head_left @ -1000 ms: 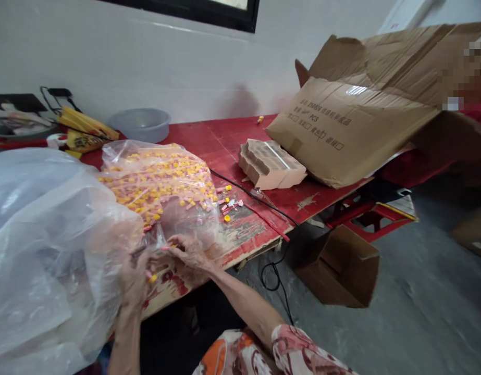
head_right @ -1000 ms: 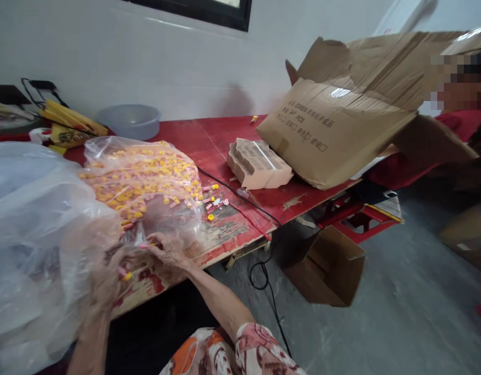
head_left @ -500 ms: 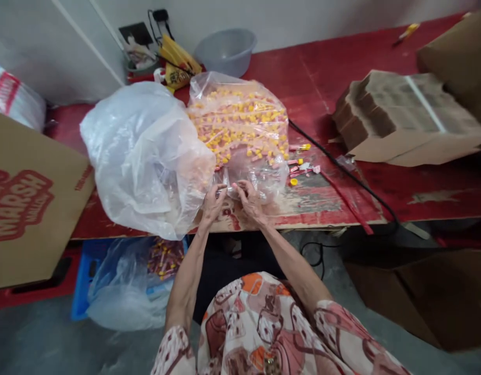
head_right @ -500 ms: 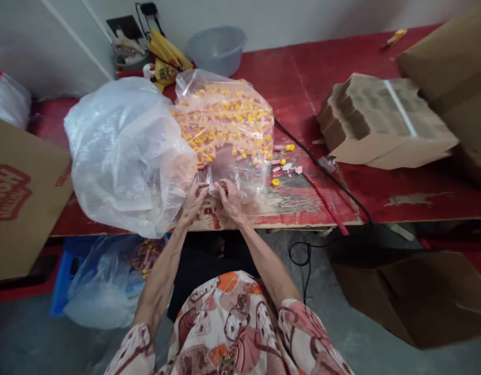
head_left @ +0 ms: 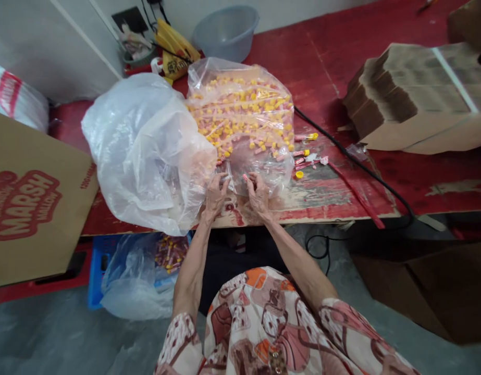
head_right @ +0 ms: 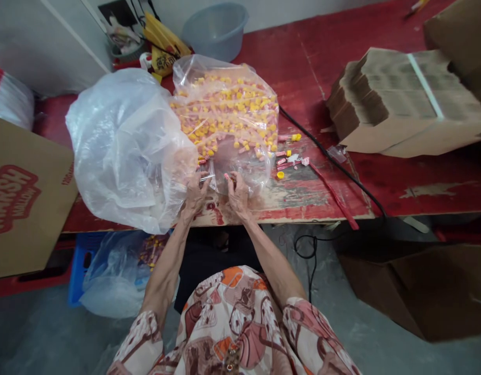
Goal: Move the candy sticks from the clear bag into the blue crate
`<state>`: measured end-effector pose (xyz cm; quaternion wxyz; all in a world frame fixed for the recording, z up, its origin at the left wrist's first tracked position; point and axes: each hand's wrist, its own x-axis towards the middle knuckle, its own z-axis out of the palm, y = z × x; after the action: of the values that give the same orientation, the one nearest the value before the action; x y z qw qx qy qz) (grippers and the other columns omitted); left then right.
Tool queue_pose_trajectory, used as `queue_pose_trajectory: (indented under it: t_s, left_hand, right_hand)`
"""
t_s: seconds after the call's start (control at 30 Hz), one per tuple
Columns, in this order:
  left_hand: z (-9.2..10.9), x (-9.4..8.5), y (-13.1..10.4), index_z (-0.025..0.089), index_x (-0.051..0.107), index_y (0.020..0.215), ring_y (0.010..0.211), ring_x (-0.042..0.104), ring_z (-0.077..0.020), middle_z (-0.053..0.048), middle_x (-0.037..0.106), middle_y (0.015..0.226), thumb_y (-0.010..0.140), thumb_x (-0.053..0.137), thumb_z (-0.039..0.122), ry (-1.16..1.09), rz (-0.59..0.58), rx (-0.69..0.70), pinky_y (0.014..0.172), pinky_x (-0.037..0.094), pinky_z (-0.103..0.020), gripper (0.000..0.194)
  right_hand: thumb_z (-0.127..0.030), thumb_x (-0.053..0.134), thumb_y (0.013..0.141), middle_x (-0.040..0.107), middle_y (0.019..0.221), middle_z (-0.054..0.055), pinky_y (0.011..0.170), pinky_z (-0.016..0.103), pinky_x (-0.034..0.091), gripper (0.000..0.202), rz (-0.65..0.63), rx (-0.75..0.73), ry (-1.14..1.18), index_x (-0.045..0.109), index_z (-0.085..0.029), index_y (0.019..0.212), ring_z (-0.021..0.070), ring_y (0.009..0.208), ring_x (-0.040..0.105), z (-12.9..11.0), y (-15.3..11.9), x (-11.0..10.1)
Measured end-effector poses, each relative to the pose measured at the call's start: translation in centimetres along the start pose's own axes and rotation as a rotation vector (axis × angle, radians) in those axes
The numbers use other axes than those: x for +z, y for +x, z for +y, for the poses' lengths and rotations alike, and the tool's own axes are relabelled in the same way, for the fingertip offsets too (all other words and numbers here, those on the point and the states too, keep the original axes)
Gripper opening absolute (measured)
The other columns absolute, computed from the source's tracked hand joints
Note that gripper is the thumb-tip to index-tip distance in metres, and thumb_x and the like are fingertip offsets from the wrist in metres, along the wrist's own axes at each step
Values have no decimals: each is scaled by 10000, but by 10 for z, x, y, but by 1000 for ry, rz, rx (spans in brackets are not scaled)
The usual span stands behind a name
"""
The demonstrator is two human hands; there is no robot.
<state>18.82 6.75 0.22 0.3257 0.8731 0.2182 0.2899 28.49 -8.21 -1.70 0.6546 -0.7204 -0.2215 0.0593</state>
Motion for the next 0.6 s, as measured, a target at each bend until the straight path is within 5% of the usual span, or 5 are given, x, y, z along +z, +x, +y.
queue_pose_trajectory:
  t_s: [0.23, 0.4, 0.47, 0.6]
  left_hand:
    - [-18, -16, 20, 239, 745, 1155, 1265, 708, -306, -137, 791, 1195, 1130, 592, 343, 195, 192, 53, 1208, 514, -524, 186]
    - [-8, -32, 29, 214, 715, 1267, 1346, 672, -322, -186, 741, 1340, 1163, 521, 474, 144, 397, 40, 1205, 510, -531, 341]
    - [2, -24, 19, 215, 710, 1291, 1310, 687, -317, -182, 737, 1330, 1168, 498, 496, 96, 346, 59, 1159, 541, -507, 372]
    - [17, 5, -6, 236, 736, 1213, 1149, 736, -273, -126, 771, 1174, 1147, 550, 464, 32, -17, 83, 1046, 594, -419, 302]
  right_hand:
    - [-603, 528, 1115, 818, 1178, 120, 966, 438, 645, 427, -28, -36, -42, 700, -234, 1244, 257, 1019, 779, 1, 1, -1]
    - [-617, 548, 1107, 813, 1160, 117, 970, 442, 637, 431, -19, -28, -38, 706, -239, 1241, 273, 1030, 775, 2, 1, 0]
    - [-617, 558, 1105, 811, 1156, 112, 978, 435, 631, 425, -19, -12, -20, 704, -244, 1246, 271, 1037, 774, 2, 0, 0]
    - [-619, 557, 1104, 810, 1165, 114, 966, 419, 626, 431, -4, 18, 16, 691, -240, 1259, 263, 1045, 774, 0, -1, -1]
